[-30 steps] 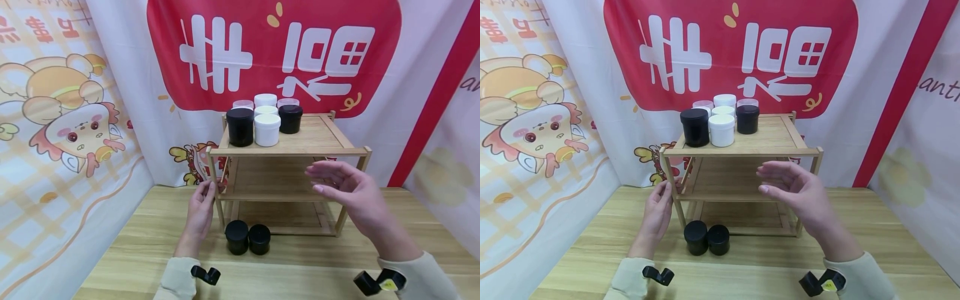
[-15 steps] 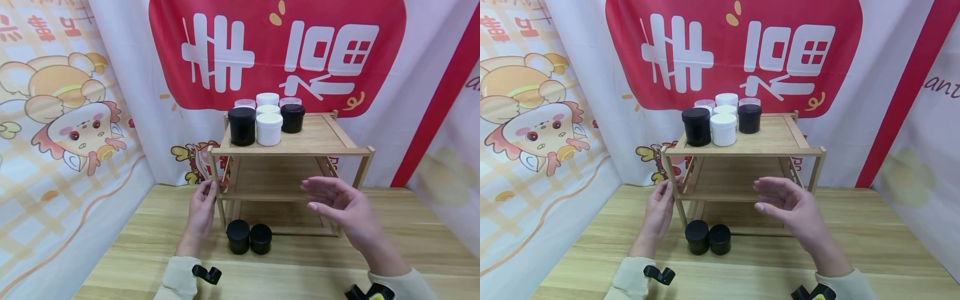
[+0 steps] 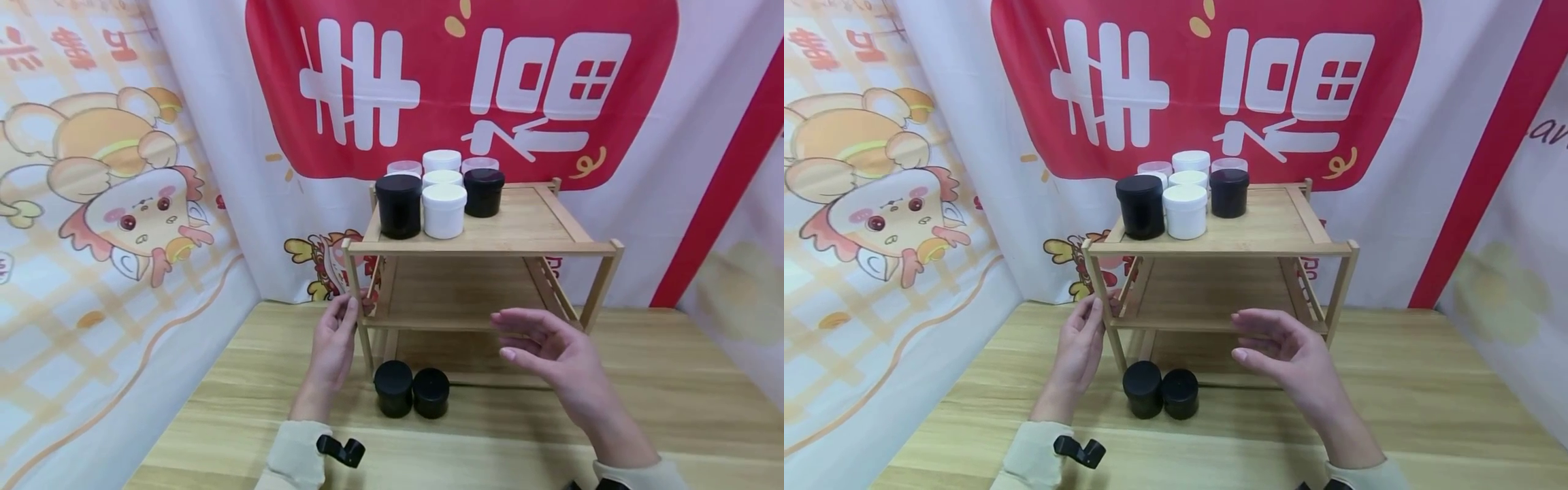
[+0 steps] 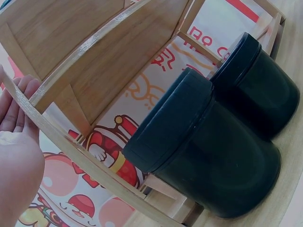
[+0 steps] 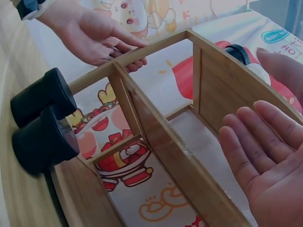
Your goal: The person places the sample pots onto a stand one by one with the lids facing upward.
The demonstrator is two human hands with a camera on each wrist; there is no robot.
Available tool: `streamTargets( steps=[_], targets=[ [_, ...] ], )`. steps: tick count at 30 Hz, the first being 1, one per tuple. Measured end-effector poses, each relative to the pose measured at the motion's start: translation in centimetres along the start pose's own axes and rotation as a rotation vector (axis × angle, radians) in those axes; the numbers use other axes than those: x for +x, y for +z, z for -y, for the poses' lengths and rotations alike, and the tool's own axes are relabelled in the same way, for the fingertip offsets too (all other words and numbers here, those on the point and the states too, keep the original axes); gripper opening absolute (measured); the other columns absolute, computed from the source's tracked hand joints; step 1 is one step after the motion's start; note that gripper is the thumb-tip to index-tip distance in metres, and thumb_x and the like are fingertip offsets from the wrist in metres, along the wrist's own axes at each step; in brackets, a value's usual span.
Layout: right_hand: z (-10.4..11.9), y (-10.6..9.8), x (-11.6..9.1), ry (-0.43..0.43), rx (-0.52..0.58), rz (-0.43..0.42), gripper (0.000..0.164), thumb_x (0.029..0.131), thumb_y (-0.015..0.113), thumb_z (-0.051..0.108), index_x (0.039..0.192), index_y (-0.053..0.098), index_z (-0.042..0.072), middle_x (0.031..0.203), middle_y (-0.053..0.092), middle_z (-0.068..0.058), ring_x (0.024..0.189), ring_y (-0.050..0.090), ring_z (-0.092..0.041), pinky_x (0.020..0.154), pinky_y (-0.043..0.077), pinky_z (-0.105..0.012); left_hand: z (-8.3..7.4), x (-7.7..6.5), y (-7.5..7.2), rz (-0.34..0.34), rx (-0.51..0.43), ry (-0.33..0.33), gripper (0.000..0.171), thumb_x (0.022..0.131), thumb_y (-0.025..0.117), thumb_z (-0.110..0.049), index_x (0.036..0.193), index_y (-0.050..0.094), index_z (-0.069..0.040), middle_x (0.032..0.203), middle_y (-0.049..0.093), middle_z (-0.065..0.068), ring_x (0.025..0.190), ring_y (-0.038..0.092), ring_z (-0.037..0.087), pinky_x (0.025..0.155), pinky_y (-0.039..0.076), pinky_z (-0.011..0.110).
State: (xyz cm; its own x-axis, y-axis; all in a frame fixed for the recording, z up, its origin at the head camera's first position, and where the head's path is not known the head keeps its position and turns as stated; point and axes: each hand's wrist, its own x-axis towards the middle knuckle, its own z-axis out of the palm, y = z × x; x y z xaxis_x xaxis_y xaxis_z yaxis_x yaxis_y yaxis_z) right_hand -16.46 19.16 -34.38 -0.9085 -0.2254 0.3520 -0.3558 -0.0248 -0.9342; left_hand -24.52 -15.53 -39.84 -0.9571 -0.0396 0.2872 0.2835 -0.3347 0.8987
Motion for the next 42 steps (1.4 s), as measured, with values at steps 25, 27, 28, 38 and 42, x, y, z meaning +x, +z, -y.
streamTargets(
  steps=[25,27,28,38,42],
  targets=[
    [-7.2,3.7,0.7,0.156,-0.135,0.078,0.060,0.088,0.089,0.013,0.141,0.063,0.002,0.141,0.068,-0.025,0.122,0.073,-0.032,0.101,0.061,-0.029,-0.1,0.0,0.1,0.001,-0.012,-0.008,0.020,0.114,0.055,-0.021,0.129,0.063,-0.011,0.136,0.064,0.000,0.128,0.058,0.014,0.116,0.046,0.023],
    [-7.9,4.1,0.7,0.176,-0.182,0.095,0.064,0.087,0.090,0.018,0.143,0.063,0.004,0.144,0.067,-0.022,0.127,0.070,-0.038,0.105,0.060,-0.033,-0.1,0.0,0.1,0.001,-0.009,-0.008,0.024,0.114,0.054,-0.021,0.133,0.061,-0.007,0.135,0.064,-0.001,0.128,0.059,0.013,0.117,0.046,0.023],
    [-8.3,4.2,0.6,0.188,-0.209,0.106,0.066,0.087,0.091,0.021,0.144,0.062,0.006,0.146,0.067,-0.020,0.129,0.068,-0.040,0.107,0.059,-0.036,-0.1,0.0,0.1,-0.001,-0.011,-0.011,0.026,0.114,0.054,-0.020,0.134,0.060,-0.005,0.135,0.064,-0.001,0.128,0.059,0.013,0.117,0.046,0.022],
    [-10.6,5.9,0.7,0.224,-0.258,0.169,0.082,0.085,0.093,0.024,0.152,0.052,0.002,0.154,0.059,-0.024,0.136,0.062,-0.045,0.115,0.051,-0.059,-0.2,-0.2,0.2,-0.014,-0.015,-0.017,0.035,0.114,0.055,-0.020,0.140,0.054,0.003,0.144,0.062,0.008,0.129,0.059,0.012,0.115,0.048,0.022],
    [-11.1,6.0,0.7,0.233,-0.248,0.167,0.083,0.084,0.093,0.022,0.153,0.051,0.001,0.153,0.059,-0.025,0.136,0.061,-0.047,0.113,0.053,-0.056,-0.2,-0.1,0.2,-0.011,-0.009,-0.016,0.038,0.114,0.055,-0.022,0.142,0.052,0.004,0.144,0.062,0.007,0.130,0.060,0.012,0.117,0.047,0.022]
  ],
)
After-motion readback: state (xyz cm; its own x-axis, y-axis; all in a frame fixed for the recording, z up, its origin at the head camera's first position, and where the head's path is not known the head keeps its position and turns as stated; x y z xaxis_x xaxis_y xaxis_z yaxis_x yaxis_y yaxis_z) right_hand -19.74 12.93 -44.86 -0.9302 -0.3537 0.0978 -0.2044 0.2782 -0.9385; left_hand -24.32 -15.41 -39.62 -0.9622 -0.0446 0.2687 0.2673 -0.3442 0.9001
